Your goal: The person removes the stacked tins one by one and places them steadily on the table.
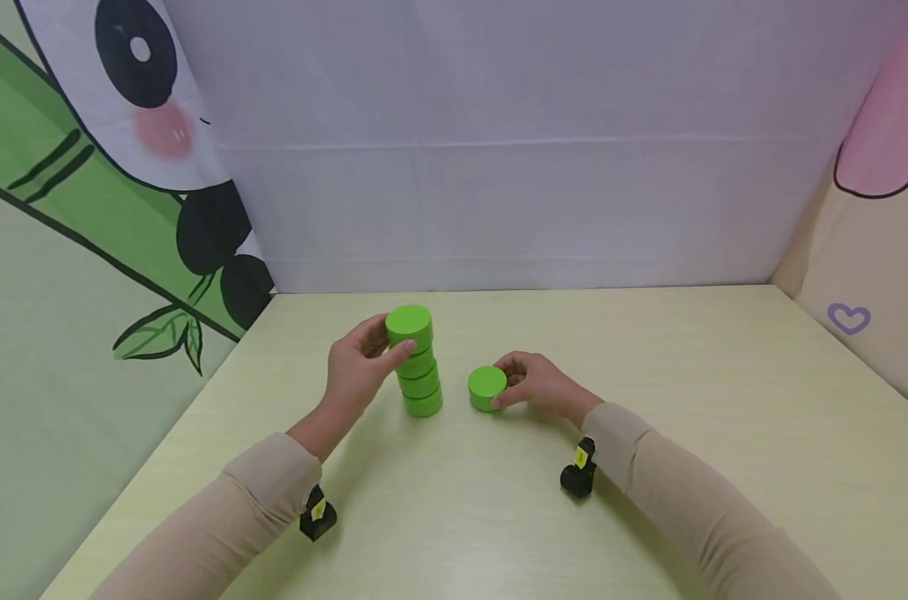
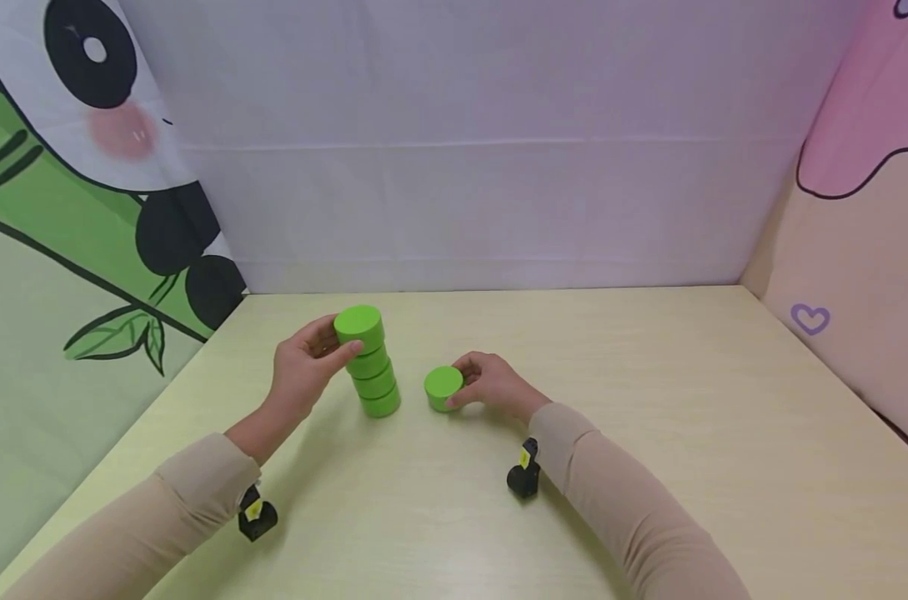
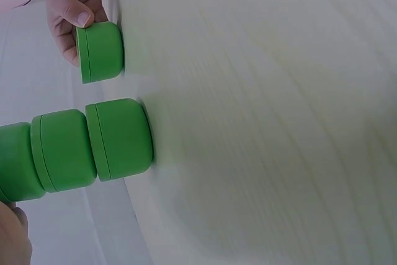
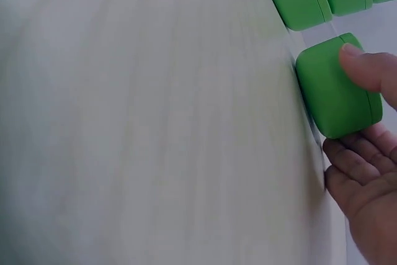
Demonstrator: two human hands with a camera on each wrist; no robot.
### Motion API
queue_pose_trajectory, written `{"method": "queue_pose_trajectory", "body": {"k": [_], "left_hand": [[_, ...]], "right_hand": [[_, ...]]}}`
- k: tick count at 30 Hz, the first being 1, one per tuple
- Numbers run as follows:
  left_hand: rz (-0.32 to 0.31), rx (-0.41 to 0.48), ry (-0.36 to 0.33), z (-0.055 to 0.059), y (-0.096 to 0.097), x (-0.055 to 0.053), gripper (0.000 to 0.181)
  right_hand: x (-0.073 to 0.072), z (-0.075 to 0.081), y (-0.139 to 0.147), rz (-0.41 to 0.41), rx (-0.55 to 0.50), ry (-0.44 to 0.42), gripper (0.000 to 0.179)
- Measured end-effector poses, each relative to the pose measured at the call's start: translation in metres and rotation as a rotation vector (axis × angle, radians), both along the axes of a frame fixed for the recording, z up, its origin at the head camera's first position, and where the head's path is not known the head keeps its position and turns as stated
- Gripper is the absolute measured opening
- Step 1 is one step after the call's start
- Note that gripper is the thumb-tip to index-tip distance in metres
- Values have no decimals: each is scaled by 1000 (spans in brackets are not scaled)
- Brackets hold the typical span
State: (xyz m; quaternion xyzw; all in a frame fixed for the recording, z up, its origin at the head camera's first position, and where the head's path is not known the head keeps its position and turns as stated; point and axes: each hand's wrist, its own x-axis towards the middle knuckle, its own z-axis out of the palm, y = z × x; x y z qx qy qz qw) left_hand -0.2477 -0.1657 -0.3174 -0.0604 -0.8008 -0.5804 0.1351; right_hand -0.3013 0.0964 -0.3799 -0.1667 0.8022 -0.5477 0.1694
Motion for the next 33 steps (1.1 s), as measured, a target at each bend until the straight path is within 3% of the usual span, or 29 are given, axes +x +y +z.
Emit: {"method": "queue_pose_trajectory", "body": {"k": [33], "left_hand": [[-5,2,25,-1,0,0,55]], "right_hand": [[4,1,-3,-41,39,0,48]]}}
